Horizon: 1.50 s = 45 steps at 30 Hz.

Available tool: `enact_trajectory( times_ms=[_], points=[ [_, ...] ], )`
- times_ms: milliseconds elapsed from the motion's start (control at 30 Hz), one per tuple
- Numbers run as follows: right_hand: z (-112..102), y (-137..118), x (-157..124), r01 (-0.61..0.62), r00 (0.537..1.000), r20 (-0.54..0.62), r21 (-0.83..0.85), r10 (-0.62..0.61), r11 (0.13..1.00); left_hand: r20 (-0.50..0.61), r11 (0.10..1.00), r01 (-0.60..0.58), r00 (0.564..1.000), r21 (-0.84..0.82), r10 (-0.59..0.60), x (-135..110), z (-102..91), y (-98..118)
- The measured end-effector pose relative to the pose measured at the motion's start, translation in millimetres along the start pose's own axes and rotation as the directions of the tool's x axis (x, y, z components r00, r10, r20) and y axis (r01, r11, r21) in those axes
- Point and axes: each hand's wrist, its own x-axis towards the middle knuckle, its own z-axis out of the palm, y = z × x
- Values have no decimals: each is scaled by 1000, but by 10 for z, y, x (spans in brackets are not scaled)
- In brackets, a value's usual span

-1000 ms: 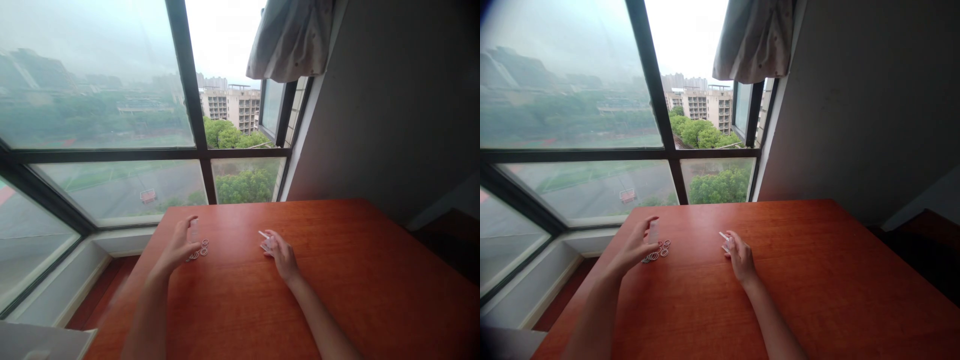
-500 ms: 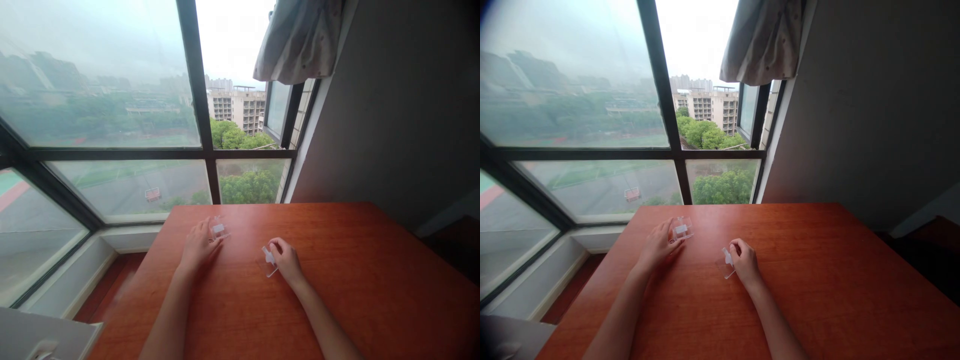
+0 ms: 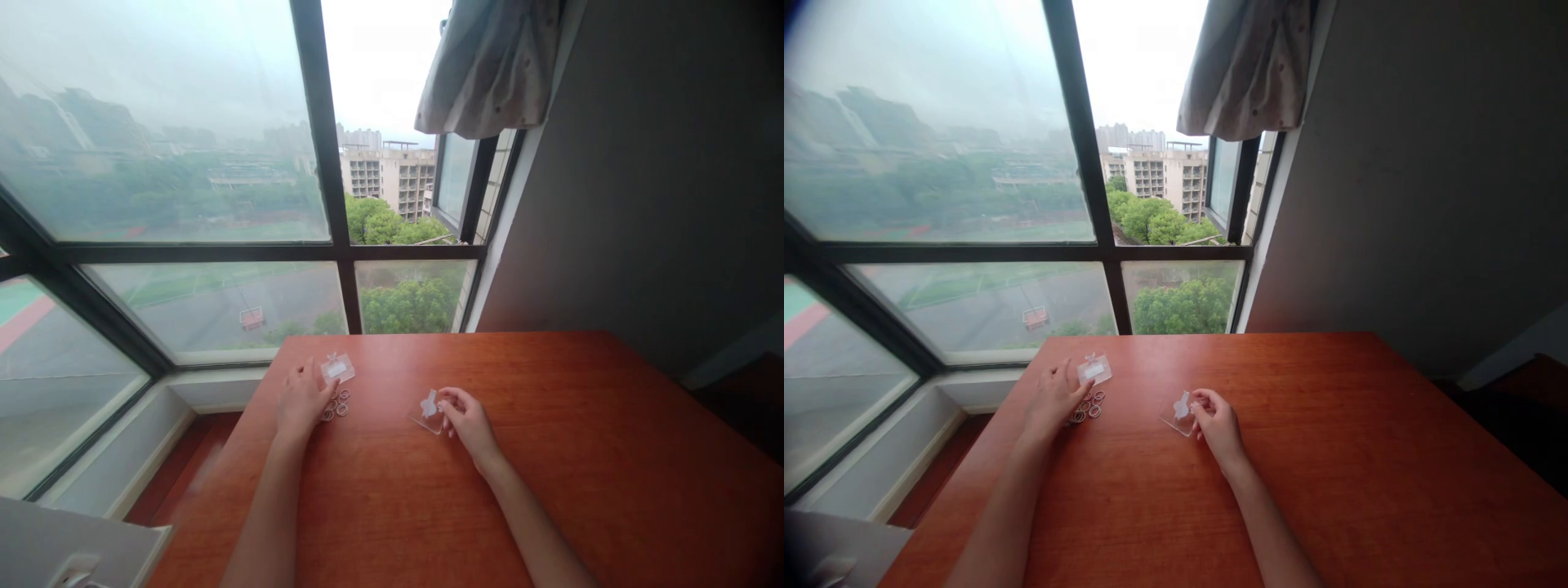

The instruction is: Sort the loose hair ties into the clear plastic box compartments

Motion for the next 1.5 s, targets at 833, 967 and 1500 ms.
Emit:
enact_trajectory(
  times_ms=[833, 967, 1500],
  points=[
    [174, -152, -164, -50, 995, 94, 185, 33, 981, 193, 906, -180, 944, -382, 269, -75, -199, 15],
    [163, -129, -149, -46, 995, 95, 195, 28, 980, 87, 940, -197, 970, -277, 229, -31, -215, 4],
    [244, -138, -172, -75, 992, 119, 329, 37, 941, 156, 668, -469, 740, -577, 654, -588, -6, 1015]
  ],
)
